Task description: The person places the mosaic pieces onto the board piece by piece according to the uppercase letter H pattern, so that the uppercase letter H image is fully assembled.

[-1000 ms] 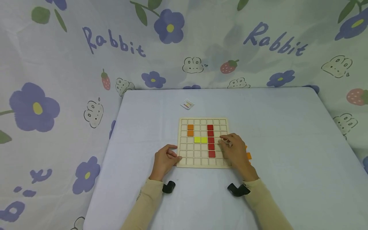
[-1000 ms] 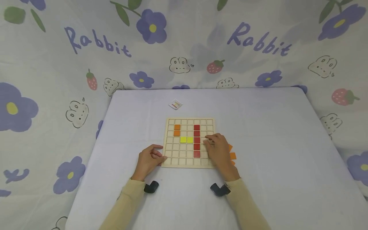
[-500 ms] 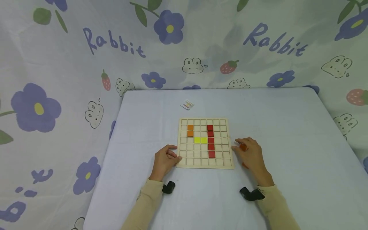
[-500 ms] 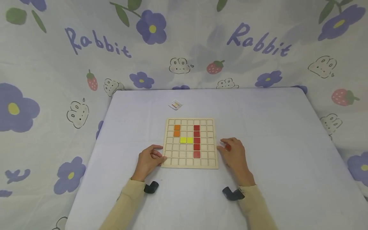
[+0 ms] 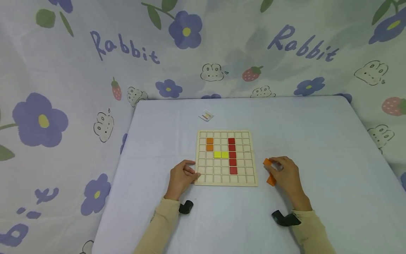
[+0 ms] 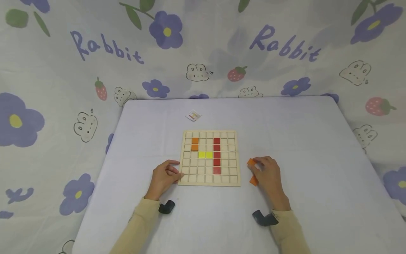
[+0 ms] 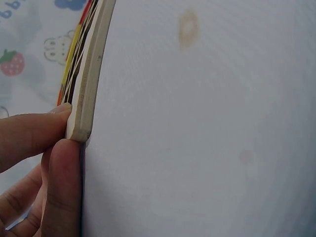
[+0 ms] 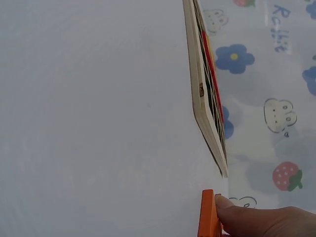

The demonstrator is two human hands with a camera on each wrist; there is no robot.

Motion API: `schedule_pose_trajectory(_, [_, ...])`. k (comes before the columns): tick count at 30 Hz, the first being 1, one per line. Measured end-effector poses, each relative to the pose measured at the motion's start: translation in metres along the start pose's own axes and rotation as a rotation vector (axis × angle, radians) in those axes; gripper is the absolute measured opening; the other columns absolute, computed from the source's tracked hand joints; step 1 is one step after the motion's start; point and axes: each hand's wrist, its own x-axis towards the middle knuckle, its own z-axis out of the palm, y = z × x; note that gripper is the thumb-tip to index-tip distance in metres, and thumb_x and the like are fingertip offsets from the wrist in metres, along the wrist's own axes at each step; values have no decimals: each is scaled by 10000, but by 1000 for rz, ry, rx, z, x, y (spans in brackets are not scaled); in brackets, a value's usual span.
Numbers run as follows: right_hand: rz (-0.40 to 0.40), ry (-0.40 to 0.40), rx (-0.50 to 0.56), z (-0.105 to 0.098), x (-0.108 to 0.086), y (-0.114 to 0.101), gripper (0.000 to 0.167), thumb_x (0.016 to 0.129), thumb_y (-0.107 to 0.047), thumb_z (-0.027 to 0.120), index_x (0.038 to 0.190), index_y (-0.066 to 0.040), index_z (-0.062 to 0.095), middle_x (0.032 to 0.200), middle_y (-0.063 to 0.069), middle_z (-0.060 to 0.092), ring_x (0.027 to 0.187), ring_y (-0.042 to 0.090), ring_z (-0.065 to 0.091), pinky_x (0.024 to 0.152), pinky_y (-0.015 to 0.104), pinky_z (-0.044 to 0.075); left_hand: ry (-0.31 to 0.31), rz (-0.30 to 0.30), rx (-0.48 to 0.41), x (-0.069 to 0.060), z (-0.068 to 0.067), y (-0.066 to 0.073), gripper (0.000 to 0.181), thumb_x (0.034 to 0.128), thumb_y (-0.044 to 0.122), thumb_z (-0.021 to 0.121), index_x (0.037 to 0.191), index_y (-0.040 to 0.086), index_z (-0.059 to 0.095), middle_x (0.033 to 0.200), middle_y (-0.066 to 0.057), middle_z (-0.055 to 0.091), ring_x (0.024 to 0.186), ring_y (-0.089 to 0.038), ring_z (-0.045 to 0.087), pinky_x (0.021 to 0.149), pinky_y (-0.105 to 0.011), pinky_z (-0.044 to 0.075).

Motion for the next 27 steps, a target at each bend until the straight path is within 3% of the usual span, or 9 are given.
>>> schedule_pose_trajectory(7, [45,-9,14,-1,-1,1,310,831,-133,826,1112,-30,747,1082,176,689,957,286,600,747,226,426,-6,-1,-6,-1,0,0,438,773,39,840,1184,69,690,841,-90,662,606,-101,639,576,-247,545])
schedule_pose_trajectory(14, [84,-49,-11,-1,0,1,320,857,-125,797,1145,-2,729,1117,209,672,986,323,601,743,285,447,-2,4,-4,-2,1,-1,435,774,36,838,1182,68,693,840,-88,663,610,-99,630,573,-244,546])
schedule_pose_trajectory(27, [45,-47,-10,0,1,1,308,867,-69,770,1150,36,709,1117,238,674,1001,367,614,806,405,485,7,16,3,-1,1,-3,421,782,50,839,1177,82,696,855,-88,666,622,-94,635,596,-246,564])
